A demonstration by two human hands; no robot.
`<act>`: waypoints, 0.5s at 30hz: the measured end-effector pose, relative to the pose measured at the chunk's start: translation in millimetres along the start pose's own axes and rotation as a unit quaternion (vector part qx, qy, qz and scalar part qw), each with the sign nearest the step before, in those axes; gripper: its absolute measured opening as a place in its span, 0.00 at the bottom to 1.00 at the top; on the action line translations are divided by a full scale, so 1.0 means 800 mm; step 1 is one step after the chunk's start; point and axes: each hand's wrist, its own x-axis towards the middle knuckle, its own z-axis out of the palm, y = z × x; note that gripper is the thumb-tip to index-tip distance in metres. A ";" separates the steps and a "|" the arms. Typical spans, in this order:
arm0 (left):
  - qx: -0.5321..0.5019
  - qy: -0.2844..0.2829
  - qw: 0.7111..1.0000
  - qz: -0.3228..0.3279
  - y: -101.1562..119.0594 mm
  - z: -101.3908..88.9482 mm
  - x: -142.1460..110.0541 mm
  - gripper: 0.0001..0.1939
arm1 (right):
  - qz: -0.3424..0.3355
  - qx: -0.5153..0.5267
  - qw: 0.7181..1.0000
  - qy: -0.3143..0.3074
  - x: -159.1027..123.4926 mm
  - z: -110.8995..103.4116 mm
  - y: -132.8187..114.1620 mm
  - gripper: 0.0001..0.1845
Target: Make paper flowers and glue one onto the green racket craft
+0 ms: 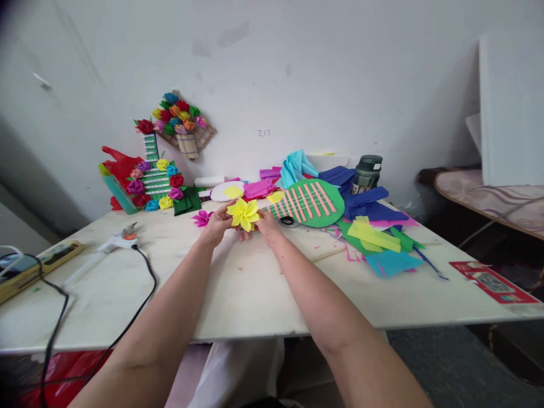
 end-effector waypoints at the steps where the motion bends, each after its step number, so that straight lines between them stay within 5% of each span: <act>1: 0.001 -0.001 1.000 -0.002 0.000 0.000 0.000 0.40 | -0.003 0.000 1.000 0.003 0.001 0.000 0.001 0.12; 15: -0.030 -0.021 0.999 0.002 -0.001 -0.002 0.000 0.40 | -0.058 -0.066 0.996 0.009 0.003 -0.002 0.001 0.10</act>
